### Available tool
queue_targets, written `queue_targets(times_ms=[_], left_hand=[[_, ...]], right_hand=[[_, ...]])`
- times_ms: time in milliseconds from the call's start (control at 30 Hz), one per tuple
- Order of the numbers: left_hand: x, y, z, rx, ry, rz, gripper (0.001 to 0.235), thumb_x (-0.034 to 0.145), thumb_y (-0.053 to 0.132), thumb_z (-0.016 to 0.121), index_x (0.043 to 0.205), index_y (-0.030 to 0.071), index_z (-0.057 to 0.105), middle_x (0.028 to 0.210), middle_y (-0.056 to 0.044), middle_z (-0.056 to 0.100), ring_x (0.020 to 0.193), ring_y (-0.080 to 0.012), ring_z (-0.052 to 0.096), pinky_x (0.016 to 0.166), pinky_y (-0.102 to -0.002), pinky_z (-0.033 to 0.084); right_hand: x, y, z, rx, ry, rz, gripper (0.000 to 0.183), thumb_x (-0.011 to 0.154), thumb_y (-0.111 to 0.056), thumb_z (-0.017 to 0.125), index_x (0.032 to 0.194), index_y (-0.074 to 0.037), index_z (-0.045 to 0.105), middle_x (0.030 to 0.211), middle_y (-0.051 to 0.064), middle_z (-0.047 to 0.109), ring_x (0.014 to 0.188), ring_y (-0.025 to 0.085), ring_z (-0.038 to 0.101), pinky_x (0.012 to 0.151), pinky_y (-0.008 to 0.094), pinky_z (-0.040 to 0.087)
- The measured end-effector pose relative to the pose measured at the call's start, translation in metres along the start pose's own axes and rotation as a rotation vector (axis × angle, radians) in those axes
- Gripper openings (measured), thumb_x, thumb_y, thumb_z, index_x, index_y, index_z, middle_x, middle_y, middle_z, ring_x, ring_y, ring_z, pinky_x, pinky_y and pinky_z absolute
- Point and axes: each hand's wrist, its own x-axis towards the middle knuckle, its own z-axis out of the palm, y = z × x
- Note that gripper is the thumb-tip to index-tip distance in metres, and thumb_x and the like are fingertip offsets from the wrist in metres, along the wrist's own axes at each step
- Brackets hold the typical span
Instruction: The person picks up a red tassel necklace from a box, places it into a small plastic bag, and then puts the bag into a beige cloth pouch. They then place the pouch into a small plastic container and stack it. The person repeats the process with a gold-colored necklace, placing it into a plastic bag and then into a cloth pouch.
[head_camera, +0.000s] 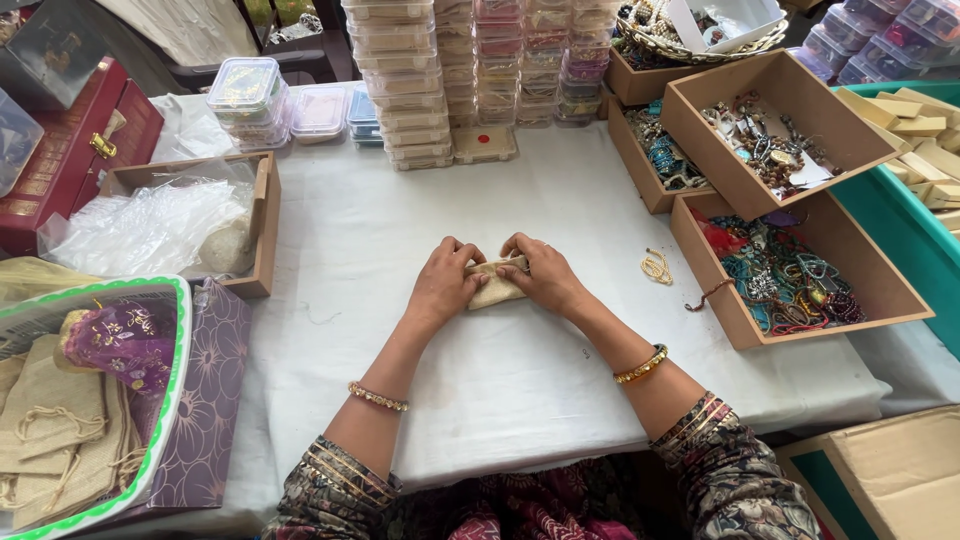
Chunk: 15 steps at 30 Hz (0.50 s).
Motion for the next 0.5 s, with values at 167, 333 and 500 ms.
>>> queue_targets(times_ms=[167, 333, 500], left_hand=[[-0.003, 0.01, -0.015, -0.11, -0.049, -0.013, 0.024, 0.086, 0.021, 0.078, 0.103, 0.011, 0.064, 0.097, -0.001, 0.07, 0.1, -0.0231, 0.062, 0.089, -0.037, 0.052], [0.0, 0.005, -0.011, -0.581, -0.032, 0.111, 0.031, 0.085, 0.018, 0.078, 0.11, 0.01, 0.061, 0.09, -0.003, 0.07, 0.083, -0.0153, 0.066, 0.077, -0.034, 0.057], [0.014, -0.026, -0.005, -1.076, 0.042, 0.026, 0.03, 0.103, 0.027, 0.065, 0.127, 0.011, 0.064, 0.099, 0.002, 0.07, 0.095, -0.008, 0.066, 0.081, -0.027, 0.055]], right_hand=[[0.003, 0.016, 0.002, 0.03, -0.049, -0.072, 0.031, 0.094, -0.032, 0.071, 0.12, -0.016, 0.068, 0.102, 0.005, 0.067, 0.1, 0.023, 0.063, 0.089, 0.041, 0.052], [-0.002, 0.006, -0.007, 0.007, 0.089, -0.308, 0.028, 0.08, -0.018, 0.081, 0.108, -0.014, 0.074, 0.099, 0.002, 0.065, 0.1, 0.023, 0.056, 0.088, 0.038, 0.053], [-0.007, -0.002, -0.015, 0.101, 0.281, -0.495, 0.02, 0.075, -0.01, 0.088, 0.09, -0.014, 0.076, 0.093, -0.005, 0.067, 0.095, 0.018, 0.053, 0.082, 0.03, 0.054]])
